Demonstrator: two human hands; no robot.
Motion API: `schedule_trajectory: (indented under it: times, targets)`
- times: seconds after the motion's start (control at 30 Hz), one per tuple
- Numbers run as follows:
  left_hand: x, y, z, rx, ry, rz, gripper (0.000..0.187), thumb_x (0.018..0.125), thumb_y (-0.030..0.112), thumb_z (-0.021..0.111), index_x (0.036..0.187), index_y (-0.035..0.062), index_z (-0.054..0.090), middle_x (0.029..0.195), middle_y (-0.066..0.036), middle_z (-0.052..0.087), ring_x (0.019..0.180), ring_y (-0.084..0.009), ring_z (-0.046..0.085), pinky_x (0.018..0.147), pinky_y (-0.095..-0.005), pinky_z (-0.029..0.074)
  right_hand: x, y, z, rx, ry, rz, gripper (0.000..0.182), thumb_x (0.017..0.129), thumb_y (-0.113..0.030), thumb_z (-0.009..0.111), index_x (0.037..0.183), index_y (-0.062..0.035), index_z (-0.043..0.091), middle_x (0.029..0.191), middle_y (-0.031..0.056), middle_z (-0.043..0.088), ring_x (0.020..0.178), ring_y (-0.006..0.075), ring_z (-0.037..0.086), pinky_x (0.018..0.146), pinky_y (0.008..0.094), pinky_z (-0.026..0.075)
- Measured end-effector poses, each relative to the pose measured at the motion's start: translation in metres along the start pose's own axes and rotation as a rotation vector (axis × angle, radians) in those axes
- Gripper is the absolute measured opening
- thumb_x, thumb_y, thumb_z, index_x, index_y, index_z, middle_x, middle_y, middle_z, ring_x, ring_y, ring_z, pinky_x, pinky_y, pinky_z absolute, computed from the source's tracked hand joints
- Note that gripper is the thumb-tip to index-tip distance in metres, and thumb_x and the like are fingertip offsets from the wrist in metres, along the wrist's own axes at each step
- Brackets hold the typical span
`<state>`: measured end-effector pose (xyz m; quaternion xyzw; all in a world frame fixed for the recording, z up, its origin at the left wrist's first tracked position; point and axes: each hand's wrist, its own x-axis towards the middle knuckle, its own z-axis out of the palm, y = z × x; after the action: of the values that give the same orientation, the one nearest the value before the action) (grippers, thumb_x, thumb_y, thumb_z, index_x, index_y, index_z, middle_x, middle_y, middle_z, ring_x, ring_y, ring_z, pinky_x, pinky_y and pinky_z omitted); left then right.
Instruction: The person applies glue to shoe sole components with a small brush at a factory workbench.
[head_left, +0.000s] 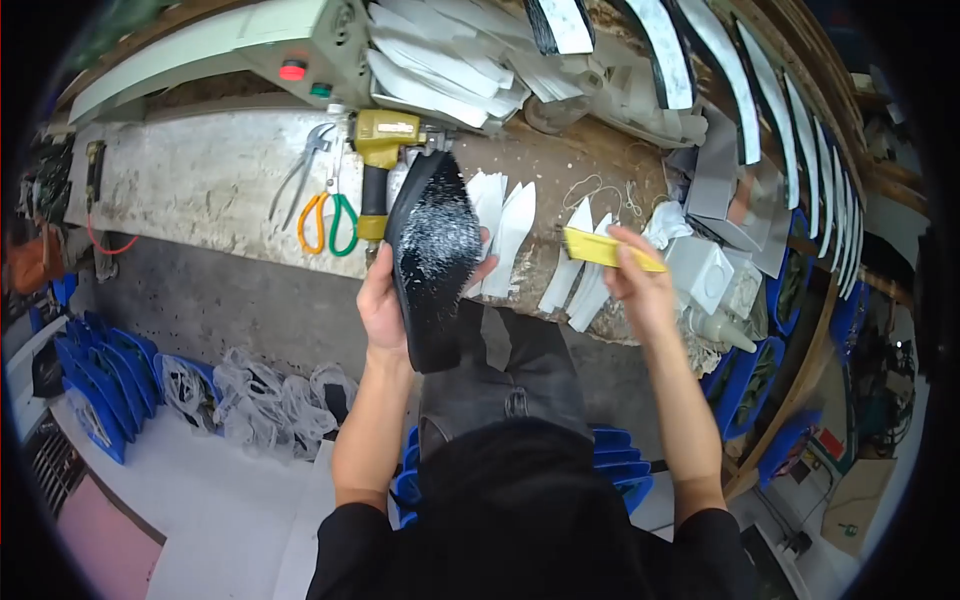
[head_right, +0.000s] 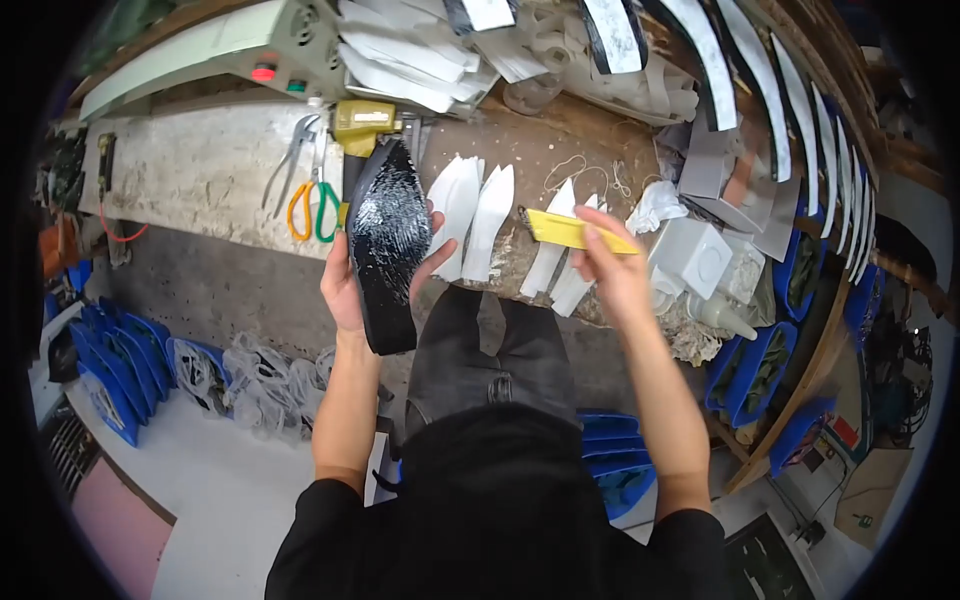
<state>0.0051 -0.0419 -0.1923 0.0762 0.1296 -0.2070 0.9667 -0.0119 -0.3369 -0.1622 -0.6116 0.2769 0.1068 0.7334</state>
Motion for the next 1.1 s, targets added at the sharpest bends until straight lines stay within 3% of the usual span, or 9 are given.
schedule_trajectory:
  times: [0.1,0.27,0.43,0.53,0.6,0.7,0.77,0.97,1.1]
  targets:
    - [0.013,-0.013,-0.049,-0.032,0.105,0.023,0.072,0.101,0.046,0.050,0.157,0.0034,0.036,0.151,-0.024,0.051,0.145,-0.0400,0.044,0.121,-0.0651,0.030,0.019,0.065,0.019,-0.076,0.200,0.022,0.023,0.099,-0.007,0.065,0.121,-0.0031,0.071,0.083,0.0046,0.067,0.063,0.0080,0.056,0.054,0.0187,0.041]
    - [0.037,-0.041,-0.098,-0.020,0.116,0.005,0.069,0.101,0.041,0.050,0.157,0.0031,0.037,0.151,-0.022,0.051,0.145,-0.0396,0.043,0.122,-0.0653,0.028,0.052,0.116,0.049,-0.259,0.228,-0.098,0.022,0.099,-0.007,0.064,0.119,-0.0011,0.073,0.084,0.0045,0.069,0.063,0.0080,0.054,0.054,0.0194,0.040]
    - [0.043,-0.045,-0.106,-0.012,0.177,0.008,0.067,0.101,0.039,0.049,0.158,0.0045,0.037,0.152,-0.022,0.050,0.145,-0.0397,0.044,0.122,-0.0662,0.026,0.048,0.104,0.054,-0.579,0.258,-0.110,0.021,0.098,-0.007,0.065,0.116,0.0003,0.074,0.086,0.0050,0.070,0.064,0.0087,0.052,0.056,0.0208,0.040]
    - [0.048,-0.043,-0.109,-0.029,0.156,0.011,0.066,0.101,0.038,0.049,0.158,0.0056,0.037,0.152,-0.022,0.050,0.145,-0.0397,0.044,0.122,-0.0665,0.026,0.040,0.077,0.045,-0.443,0.335,-0.453,0.021,0.098,-0.009,0.069,0.116,0.0002,0.074,0.086,0.0039,0.069,0.065,0.0079,0.051,0.058,0.0204,0.040]
    - [0.049,-0.043,-0.108,-0.047,0.149,0.003,0.065,0.102,0.037,0.049,0.158,0.0066,0.037,0.153,-0.021,0.050,0.145,-0.0398,0.044,0.122,-0.0667,0.026,0.015,0.028,0.039,-0.291,0.345,-0.368,0.021,0.098,-0.008,0.068,0.116,0.0013,0.073,0.081,0.0029,0.066,0.062,0.0064,0.048,0.055,0.0185,0.037]
    - [0.040,-0.045,-0.080,-0.017,0.095,-0.006,0.065,0.101,0.038,0.049,0.158,0.0075,0.037,0.153,-0.021,0.051,0.145,-0.0400,0.044,0.122,-0.0671,0.027,-0.033,-0.041,0.018,0.071,0.146,-0.223,0.023,0.098,-0.005,0.067,0.119,0.0029,0.070,0.076,0.0021,0.061,0.058,0.0048,0.044,0.052,0.0165,0.032]
    - [0.028,-0.042,-0.052,0.028,0.054,0.008,0.065,0.101,0.038,0.049,0.158,0.0083,0.037,0.153,-0.020,0.051,0.145,-0.0402,0.044,0.121,-0.0675,0.027,-0.062,-0.073,0.019,0.339,-0.143,-0.115,0.026,0.097,-0.002,0.064,0.122,0.0045,0.068,0.074,0.0019,0.057,0.055,0.0040,0.041,0.049,0.0161,0.028]
    - [-0.021,-0.054,0.051,0.125,-0.087,-0.020,0.065,0.103,0.040,0.049,0.158,0.0082,0.038,0.151,-0.015,0.054,0.138,-0.0319,0.054,0.118,-0.0503,0.038,-0.088,-0.109,0.059,0.195,-0.130,-0.097,0.025,0.095,-0.001,0.063,0.119,0.0054,0.068,0.074,0.0054,0.062,0.053,0.0057,0.043,0.047,0.0175,0.030]
    - [-0.033,-0.065,0.102,0.090,-0.149,0.030,0.055,0.105,0.030,0.048,0.154,0.0052,0.042,0.142,-0.014,0.061,0.123,-0.0248,0.064,0.105,-0.0388,0.050,-0.104,-0.127,0.060,-0.207,-0.034,-0.440,0.020,0.094,0.001,0.065,0.112,0.0055,0.071,0.074,0.0062,0.066,0.052,0.0077,0.047,0.048,0.0191,0.035]
